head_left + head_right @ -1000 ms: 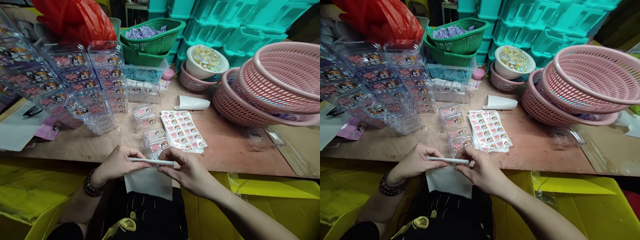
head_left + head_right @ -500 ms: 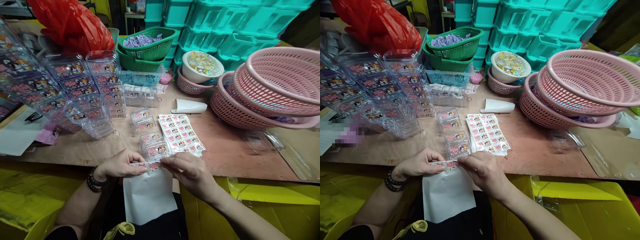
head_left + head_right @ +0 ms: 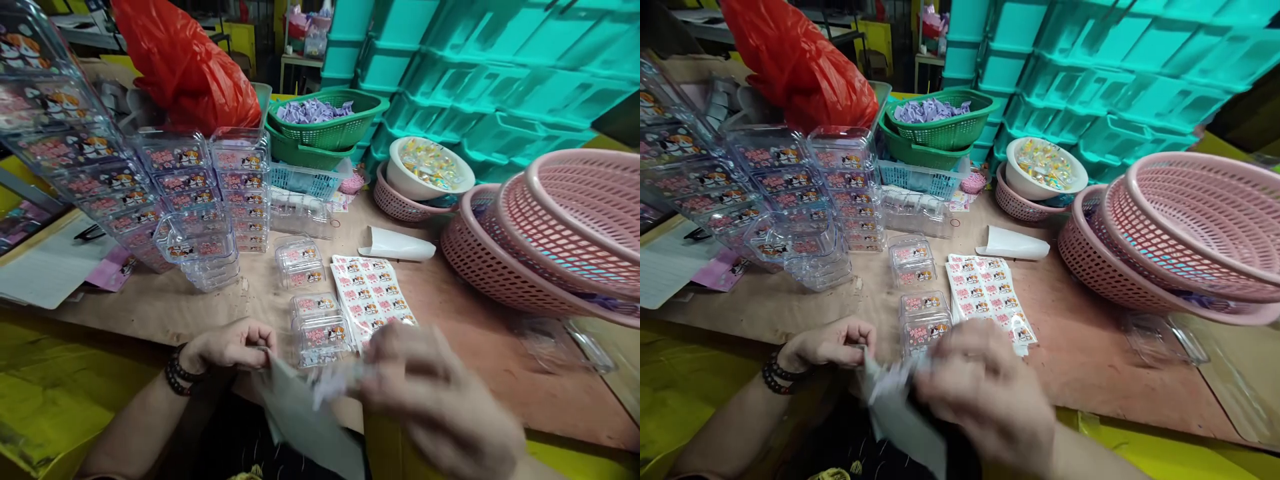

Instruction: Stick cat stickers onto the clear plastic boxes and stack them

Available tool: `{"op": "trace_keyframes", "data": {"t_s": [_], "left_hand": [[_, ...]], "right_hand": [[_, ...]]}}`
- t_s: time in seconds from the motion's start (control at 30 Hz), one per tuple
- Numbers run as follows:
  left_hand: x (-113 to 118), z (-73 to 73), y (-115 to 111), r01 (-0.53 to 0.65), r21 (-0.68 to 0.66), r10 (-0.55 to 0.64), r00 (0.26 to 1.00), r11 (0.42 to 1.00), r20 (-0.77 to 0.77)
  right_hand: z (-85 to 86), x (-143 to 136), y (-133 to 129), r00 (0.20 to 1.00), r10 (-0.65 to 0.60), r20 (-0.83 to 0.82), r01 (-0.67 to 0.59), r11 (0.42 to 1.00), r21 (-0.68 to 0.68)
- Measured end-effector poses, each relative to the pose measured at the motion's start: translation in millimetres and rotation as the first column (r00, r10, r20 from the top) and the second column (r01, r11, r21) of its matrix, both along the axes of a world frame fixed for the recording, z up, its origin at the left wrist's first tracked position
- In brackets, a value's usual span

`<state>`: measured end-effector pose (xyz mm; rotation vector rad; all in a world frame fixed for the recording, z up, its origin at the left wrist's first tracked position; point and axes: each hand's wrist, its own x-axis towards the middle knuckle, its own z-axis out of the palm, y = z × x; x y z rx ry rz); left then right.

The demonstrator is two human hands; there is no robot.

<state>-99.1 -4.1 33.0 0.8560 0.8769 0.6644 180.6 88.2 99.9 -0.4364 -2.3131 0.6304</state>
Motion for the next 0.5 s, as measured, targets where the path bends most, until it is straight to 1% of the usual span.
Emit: {"op": "trace_keyframes", "data": {"t_s": [0.03, 0.07, 0.1, 0.13, 0.17, 0.23, 0.27, 0.3, 0.37, 0.4, 0.43, 0.47, 0.5], "left_hand": [[-5.2, 1.8, -0.2, -0.049, 0.066, 0.05, 0.999, 0.997, -0.016], [-9.7, 3.6, 0.2, -0.1, 0.127, 0.104, 0.994, 0.987, -0.03], [-13.2, 5.0, 1.2, -0.152, 0.178, 0.163, 0.986, 0.972, -0.048], [-15.4, 5.7, 3.0, -0.202, 0.212, 0.221, 0.973, 0.956, -0.072], [-16.1, 5.6, 5.4, -0.248, 0.233, 0.277, 0.955, 0.94, -0.101], [-13.7, 2.5, 12.0, -0.323, 0.264, 0.374, 0.911, 0.909, -0.175], [-11.4, -0.5, 15.9, -0.352, 0.282, 0.418, 0.882, 0.892, -0.219], [-8.8, -4.4, 19.9, -0.379, 0.299, 0.458, 0.848, 0.876, -0.266], [-4.4, -13.8, 27.8, -0.429, 0.317, 0.525, 0.772, 0.846, -0.358], [-3.0, -18.7, 31.3, -0.456, 0.315, 0.552, 0.73, 0.833, -0.403], [-2.2, -23.0, 34.4, -0.481, 0.307, 0.57, 0.693, 0.822, -0.441], [-2.0, -26.5, 37.1, -0.501, 0.293, 0.579, 0.665, 0.814, -0.471], [-2.0, -28.7, 39.4, -0.514, 0.275, 0.578, 0.652, 0.813, -0.491]], "right_hand": [[6.8, -10.3, 17.9, 0.995, -0.097, -0.005, 0.096, 0.991, -0.088], [10.9, -22.1, 38.0, 0.983, -0.183, -0.004, 0.18, 0.968, -0.175], [12.3, -35.0, 58.9, 0.979, -0.202, 0.02, 0.201, 0.95, -0.241], [11.2, -48.7, 78.8, 0.985, -0.159, 0.063, 0.171, 0.946, -0.275], [8.1, -62.6, 96.0, 0.986, -0.122, 0.11, 0.148, 0.951, -0.271], [-1.5, -89.9, 117.9, 0.96, -0.047, 0.276, 0.109, 0.971, -0.213], [-6.8, -102.6, 122.0, 0.93, -0.047, 0.365, 0.113, 0.98, -0.161], [-11.8, -114.2, 122.2, 0.892, -0.076, 0.445, 0.134, 0.986, -0.099], [-20.9, -132.6, 115.0, 0.815, -0.19, 0.547, 0.212, 0.977, 0.024], [-25.1, -139.1, 110.0, 0.783, -0.243, 0.573, 0.254, 0.965, 0.062], [-29.2, -143.5, 105.3, 0.761, -0.274, 0.588, 0.286, 0.955, 0.075], [-33.4, -145.8, 101.5, 0.756, -0.281, 0.591, 0.304, 0.951, 0.064], [-37.6, -146.2, 98.8, 0.773, -0.269, 0.575, 0.306, 0.952, 0.034]]}}
